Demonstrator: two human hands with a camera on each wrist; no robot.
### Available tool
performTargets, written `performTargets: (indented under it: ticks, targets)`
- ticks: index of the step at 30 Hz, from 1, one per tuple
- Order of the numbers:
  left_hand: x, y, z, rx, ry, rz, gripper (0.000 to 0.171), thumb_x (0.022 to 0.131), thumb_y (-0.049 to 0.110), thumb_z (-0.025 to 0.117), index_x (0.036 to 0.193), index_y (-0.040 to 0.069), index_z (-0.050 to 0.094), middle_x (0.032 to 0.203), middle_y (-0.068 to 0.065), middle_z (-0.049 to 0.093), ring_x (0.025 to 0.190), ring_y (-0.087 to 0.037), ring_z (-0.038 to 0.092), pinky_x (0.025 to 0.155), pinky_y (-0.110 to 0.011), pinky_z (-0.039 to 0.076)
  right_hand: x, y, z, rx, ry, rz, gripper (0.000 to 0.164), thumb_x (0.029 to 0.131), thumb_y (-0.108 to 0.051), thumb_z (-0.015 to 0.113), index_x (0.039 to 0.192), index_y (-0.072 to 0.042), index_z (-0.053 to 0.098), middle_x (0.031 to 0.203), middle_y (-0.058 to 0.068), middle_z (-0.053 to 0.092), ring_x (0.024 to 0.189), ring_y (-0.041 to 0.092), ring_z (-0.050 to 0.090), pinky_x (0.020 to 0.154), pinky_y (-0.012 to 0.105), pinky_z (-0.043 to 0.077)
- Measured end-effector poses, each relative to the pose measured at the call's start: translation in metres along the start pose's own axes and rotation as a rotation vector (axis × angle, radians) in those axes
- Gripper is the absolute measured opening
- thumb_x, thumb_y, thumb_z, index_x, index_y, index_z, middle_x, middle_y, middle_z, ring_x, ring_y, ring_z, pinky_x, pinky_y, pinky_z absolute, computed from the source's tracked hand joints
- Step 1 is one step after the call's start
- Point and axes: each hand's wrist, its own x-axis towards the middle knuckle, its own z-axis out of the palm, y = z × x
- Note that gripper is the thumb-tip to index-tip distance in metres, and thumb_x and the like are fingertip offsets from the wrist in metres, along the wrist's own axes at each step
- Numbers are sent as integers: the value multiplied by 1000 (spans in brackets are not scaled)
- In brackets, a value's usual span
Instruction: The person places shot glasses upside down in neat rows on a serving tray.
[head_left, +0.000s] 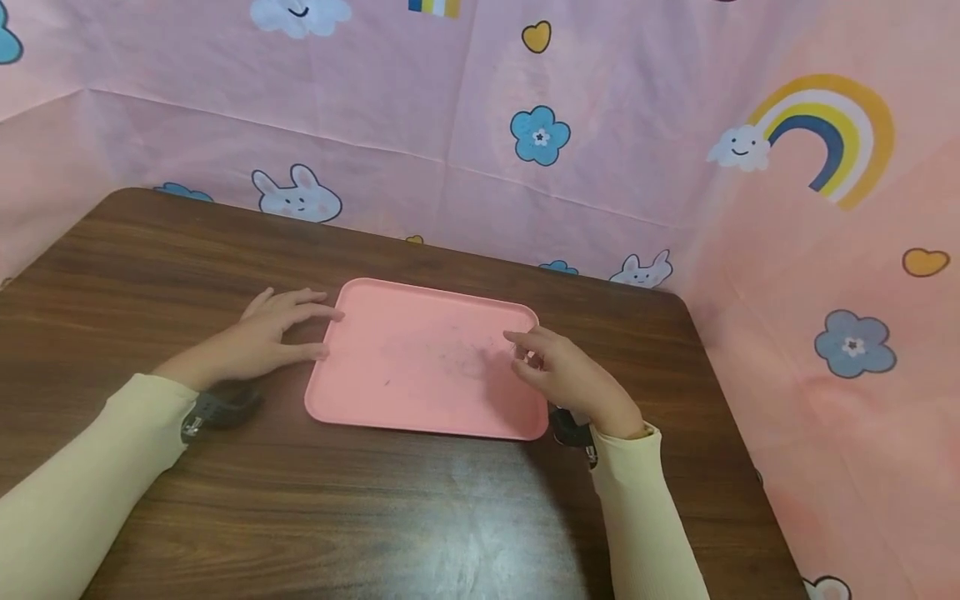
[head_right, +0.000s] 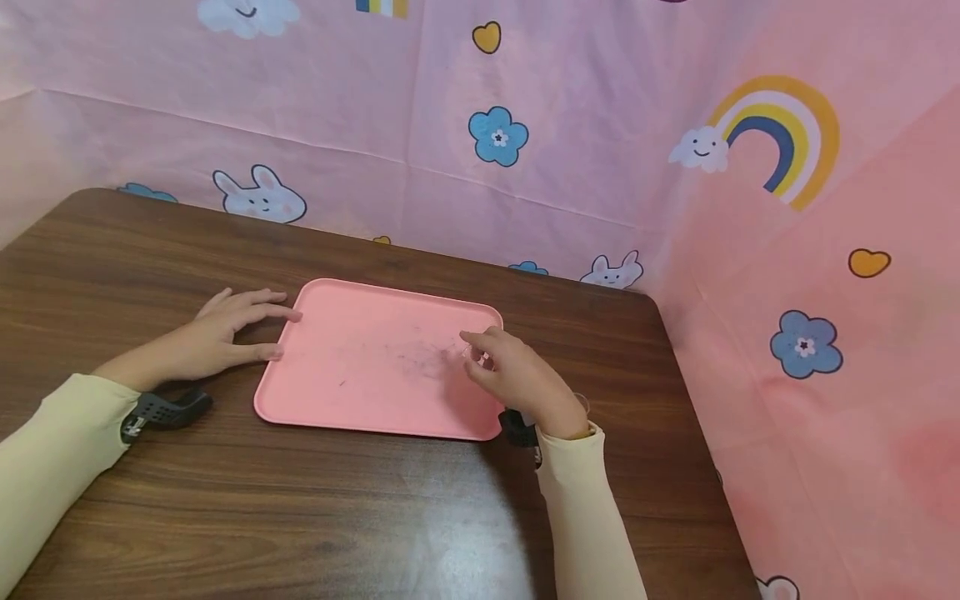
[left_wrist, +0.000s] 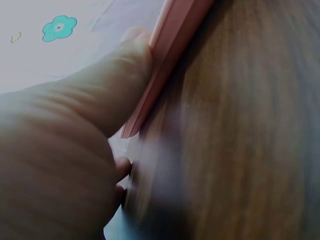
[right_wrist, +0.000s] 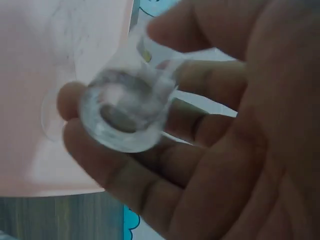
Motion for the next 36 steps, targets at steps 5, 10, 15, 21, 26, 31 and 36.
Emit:
performTargets:
  ticks: [5,10,15,21,26,31,36]
  targets:
    - [-1,-1,1,-10,3,-4,53,87,50,63,134,29,51,150,-10,35,141,-33,22,112,-59,-6,1,1,-2,3,22,45,32,86,-18,69,114,-9,58,94,0,61,81,15,56,68,28,51]
    - [-2,-2,1,-23,21,-5,52,87,48,64,134,28,52,149,-10,37,141,-33,22,112,-58,-6,1,2,-5,-17,91,0,23,84,-15,72,104,-8,64,93,4,63,78,15,54,66,29,50]
    - [-2,-3,1,-24,43,-11,51,87,47,65,133,27,54,147,-12,39,140,-34,24,112,-59,-6,3,1,-8,8,262,-72,22,85,-11,69,106,-11,68,89,2,59,75,14,51,62,28,47]
    - [0,-4,2,-14,67,-8,48,88,46,64,131,26,56,146,-13,40,139,-34,27,111,-61,-5,1,-2,-12,80,326,-22,26,84,-12,70,109,-13,60,95,1,58,81,14,54,68,31,51]
    - [2,-2,1,-20,68,-16,47,91,45,60,133,25,54,146,-14,39,139,-35,26,111,-62,-6,2,1,-10,92,243,-82,21,83,-8,72,101,-14,65,90,1,53,82,18,54,73,38,54]
    - [2,0,2,-31,73,-17,48,92,43,59,135,23,53,146,-14,39,138,-35,27,112,-61,-5,1,4,-9,63,170,-70,24,83,-8,72,105,-12,66,91,2,53,84,26,56,73,42,55]
    - [3,-1,4,-10,71,-15,48,92,44,58,135,22,53,146,-15,39,138,-35,28,111,-62,-4,-1,6,-10,-4,189,16,28,84,-10,70,109,-8,59,96,1,55,87,21,59,74,36,55]
